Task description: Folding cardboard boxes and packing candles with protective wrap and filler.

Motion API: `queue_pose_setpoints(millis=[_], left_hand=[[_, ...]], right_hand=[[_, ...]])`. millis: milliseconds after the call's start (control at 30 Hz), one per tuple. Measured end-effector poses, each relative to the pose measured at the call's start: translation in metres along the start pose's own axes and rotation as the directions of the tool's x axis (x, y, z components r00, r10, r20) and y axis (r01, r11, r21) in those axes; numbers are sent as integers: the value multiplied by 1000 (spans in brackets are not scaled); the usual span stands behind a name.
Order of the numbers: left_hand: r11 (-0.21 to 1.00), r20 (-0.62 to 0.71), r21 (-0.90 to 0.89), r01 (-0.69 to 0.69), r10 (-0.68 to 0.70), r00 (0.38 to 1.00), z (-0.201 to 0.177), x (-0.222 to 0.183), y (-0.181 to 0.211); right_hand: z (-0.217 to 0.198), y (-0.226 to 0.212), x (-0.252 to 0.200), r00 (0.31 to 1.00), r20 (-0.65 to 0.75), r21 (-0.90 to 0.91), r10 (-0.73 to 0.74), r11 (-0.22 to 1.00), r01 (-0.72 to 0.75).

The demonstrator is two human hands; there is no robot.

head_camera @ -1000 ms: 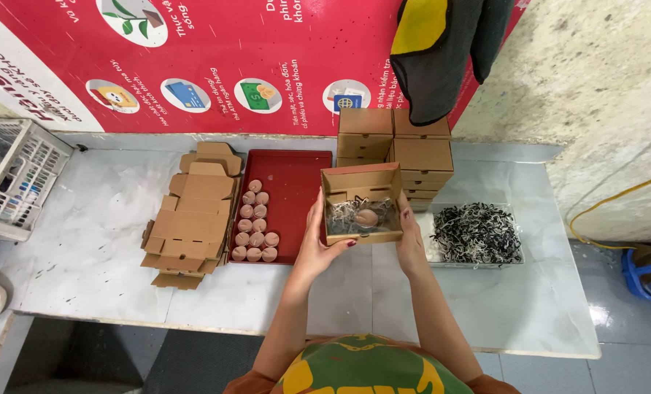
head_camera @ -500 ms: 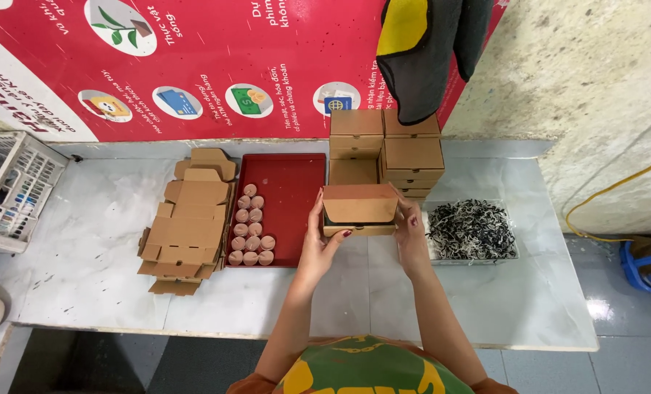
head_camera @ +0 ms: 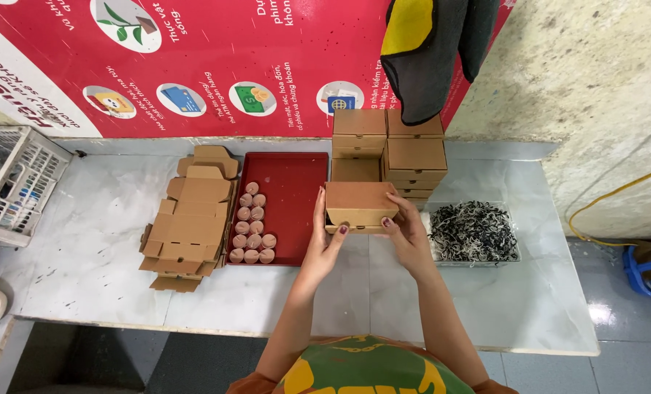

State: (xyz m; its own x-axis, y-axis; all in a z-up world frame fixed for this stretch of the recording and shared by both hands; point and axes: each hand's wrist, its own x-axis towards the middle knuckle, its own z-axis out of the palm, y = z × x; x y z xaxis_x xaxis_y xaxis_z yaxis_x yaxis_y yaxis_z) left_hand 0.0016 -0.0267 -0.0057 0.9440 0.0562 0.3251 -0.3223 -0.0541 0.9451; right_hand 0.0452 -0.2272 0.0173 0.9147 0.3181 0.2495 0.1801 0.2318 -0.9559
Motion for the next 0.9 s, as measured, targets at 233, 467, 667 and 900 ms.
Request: queue_pose_setpoints(millis=[233, 467, 667, 900], left_hand=[[966, -171, -218, 141, -181, 969, 10, 5, 3], [982, -342, -190, -2, -64, 937, 14, -1, -57], [973, -395, -230, 18, -110, 912, 12, 5, -95], [996, -385, -63, 60, -80, 920, 0, 50, -120]], right_hand=[[0, 23, -2, 1000, -23, -1, -12, 1000, 12], [16, 49, 2, 955, -229, 230, 188, 964, -135], [8, 92, 10, 846, -151, 534, 511, 763, -365], [0, 124, 51, 773, -6, 726, 634, 534, -432]])
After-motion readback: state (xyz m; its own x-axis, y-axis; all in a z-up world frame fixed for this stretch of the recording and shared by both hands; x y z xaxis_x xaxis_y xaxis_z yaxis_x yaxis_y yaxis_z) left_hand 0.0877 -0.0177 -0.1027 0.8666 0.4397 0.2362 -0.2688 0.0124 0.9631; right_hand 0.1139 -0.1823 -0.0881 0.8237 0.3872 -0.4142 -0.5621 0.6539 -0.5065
